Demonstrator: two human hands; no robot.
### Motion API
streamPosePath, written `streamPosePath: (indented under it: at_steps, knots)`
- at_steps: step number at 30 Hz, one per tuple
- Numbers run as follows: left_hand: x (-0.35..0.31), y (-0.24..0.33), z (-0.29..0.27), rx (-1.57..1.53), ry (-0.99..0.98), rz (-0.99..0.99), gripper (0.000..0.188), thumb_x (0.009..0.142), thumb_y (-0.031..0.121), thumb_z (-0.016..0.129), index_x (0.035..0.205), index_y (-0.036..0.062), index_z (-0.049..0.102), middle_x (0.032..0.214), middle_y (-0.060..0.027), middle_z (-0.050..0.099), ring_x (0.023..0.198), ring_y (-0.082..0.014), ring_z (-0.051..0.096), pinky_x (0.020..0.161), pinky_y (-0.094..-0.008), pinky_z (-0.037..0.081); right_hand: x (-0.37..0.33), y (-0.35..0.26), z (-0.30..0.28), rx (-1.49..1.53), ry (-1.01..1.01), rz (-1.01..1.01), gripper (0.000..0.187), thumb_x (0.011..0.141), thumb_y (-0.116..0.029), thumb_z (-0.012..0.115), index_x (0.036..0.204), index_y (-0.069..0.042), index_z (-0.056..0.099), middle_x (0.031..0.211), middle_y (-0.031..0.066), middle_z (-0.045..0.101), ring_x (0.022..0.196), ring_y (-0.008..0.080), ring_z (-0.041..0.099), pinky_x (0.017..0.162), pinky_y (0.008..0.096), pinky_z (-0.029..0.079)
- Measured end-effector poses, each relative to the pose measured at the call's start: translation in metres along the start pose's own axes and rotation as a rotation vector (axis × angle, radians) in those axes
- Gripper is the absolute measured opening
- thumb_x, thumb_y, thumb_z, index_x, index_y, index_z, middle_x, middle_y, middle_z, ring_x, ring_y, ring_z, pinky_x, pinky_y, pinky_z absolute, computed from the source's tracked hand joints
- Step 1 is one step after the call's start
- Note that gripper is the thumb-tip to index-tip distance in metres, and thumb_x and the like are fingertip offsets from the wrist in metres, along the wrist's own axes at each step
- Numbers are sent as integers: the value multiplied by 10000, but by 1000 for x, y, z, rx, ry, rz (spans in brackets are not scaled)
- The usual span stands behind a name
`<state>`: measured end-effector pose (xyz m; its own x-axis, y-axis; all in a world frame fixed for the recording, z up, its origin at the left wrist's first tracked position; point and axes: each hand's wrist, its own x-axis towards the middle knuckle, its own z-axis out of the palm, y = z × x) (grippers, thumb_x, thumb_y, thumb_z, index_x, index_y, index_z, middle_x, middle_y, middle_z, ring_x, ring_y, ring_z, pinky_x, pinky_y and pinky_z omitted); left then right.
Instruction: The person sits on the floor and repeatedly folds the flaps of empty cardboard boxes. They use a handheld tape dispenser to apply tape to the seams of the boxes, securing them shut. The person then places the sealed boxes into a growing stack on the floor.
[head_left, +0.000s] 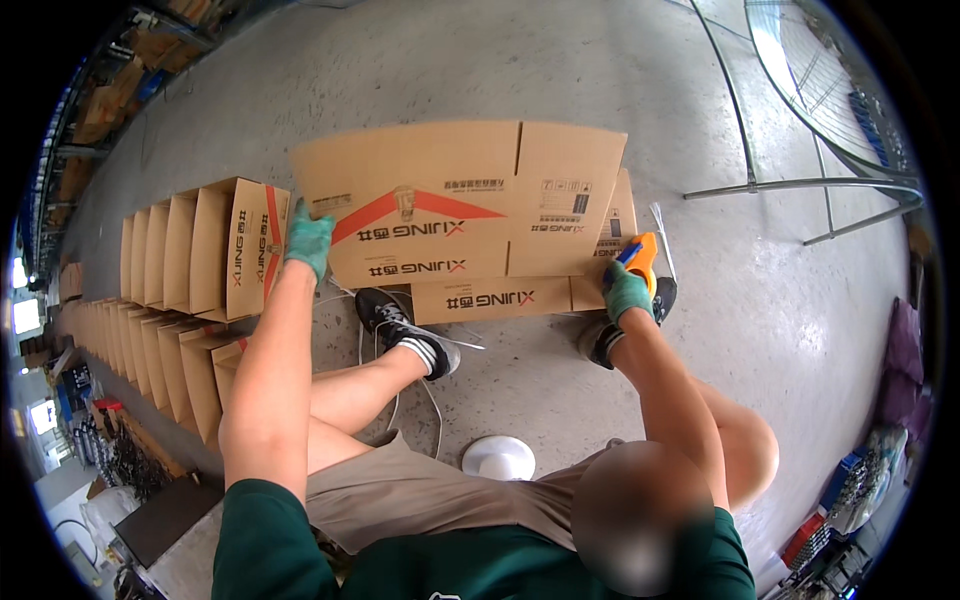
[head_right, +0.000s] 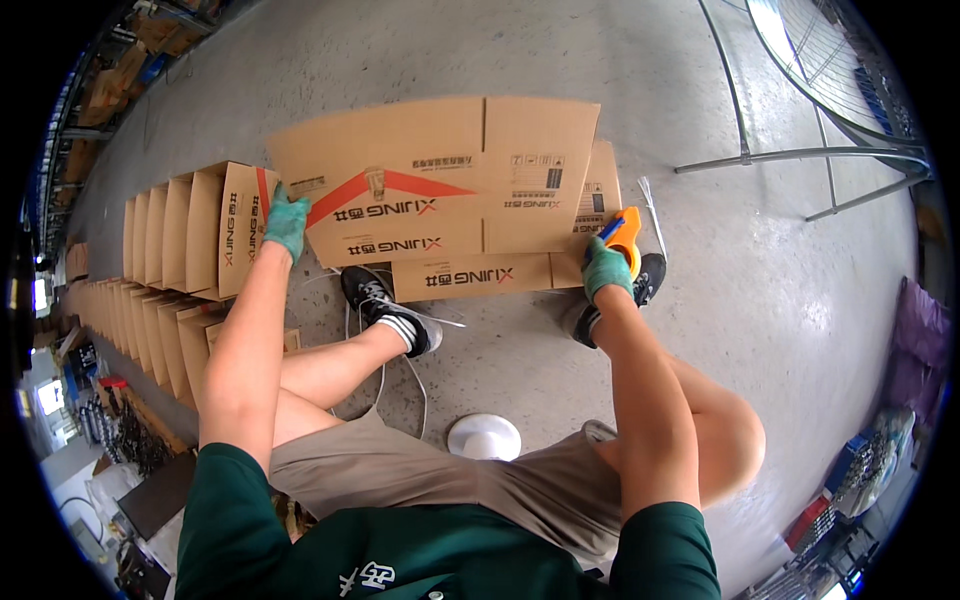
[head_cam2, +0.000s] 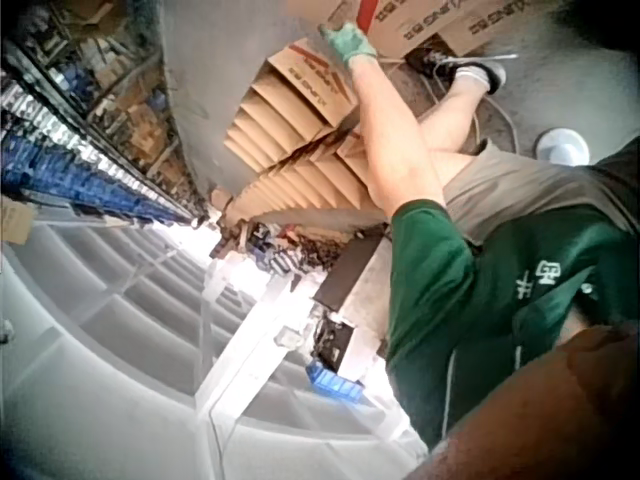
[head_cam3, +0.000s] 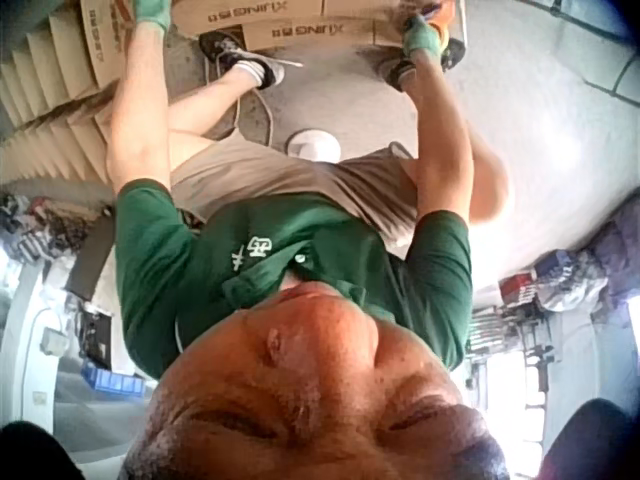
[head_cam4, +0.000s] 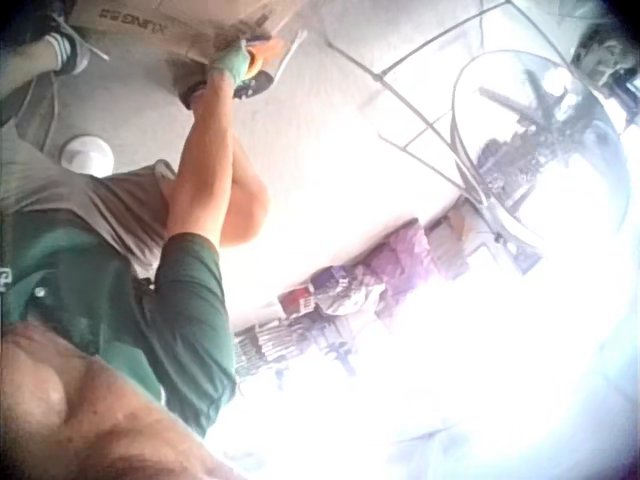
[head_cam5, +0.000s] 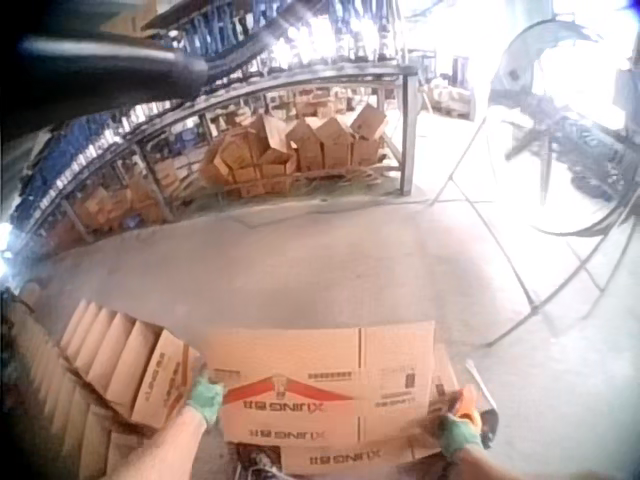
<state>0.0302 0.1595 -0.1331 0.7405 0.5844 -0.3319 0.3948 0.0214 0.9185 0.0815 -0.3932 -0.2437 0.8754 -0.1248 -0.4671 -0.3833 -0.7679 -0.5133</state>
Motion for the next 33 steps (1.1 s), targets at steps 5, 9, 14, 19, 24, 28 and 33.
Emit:
streamPosePath:
  at_steps: [5,9,14,19,24,28,33]
  knots:
    - [-14,-14,-36,289,74,15,586,881,-77,557,1443,43,438,1288,-133,602,1096,-243,591,962,-346,472,-50,-135,-69,-467,7,-42,513,840,-169,713,1339,-179,595,1240,220,628,1144,391,615,975,461,497]
    - [-29,-35,-48,166,60,-3,644,858,-125,562,1456,73,425,1345,-127,578,1164,-257,579,1008,-360,459,-79,-222,-102,-296,492,-1006,591,850,-168,676,1420,-166,521,1424,170,529,1355,410,454,1084,500,425]
    - [-46,-12,-30,74,179,167,671,913,105,695,1486,102,346,1332,-116,558,1189,-240,548,1053,-385,419,-95,-224,-78,-626,394,-944,761,827,-138,657,1531,-158,369,1601,113,337,1468,417,302,1192,613,221]
    - [-55,58,-40,278,5,135,502,869,388,792,1232,116,580,1159,-66,601,1113,-193,536,1011,-366,419,-119,-204,-84,-618,344,-1020,805,781,-80,667,1529,-160,380,1617,98,309,1494,424,248,1196,626,200]
    - [-48,65,-50,421,24,16,436,857,421,795,1029,40,672,1009,-49,680,964,-186,594,902,-342,474,-137,-186,-90,-585,322,-1119,700,777,18,614,1433,-200,507,1575,107,393,1473,443,302,1186,637,216]
    - [-60,66,-41,566,152,121,454,856,430,795,1002,16,684,943,-76,707,864,-190,613,853,-347,500,-144,-179,-89,-525,326,-1153,569,754,17,625,1290,-169,600,1567,111,407,1471,439,312,1177,658,213]
    - [-73,92,-23,619,200,184,436,870,441,777,934,19,687,882,-115,712,810,-209,634,803,-370,519,-150,-182,-92,-392,332,-1181,324,707,36,651,992,-118,654,1527,118,456,1468,433,324,1169,683,201]
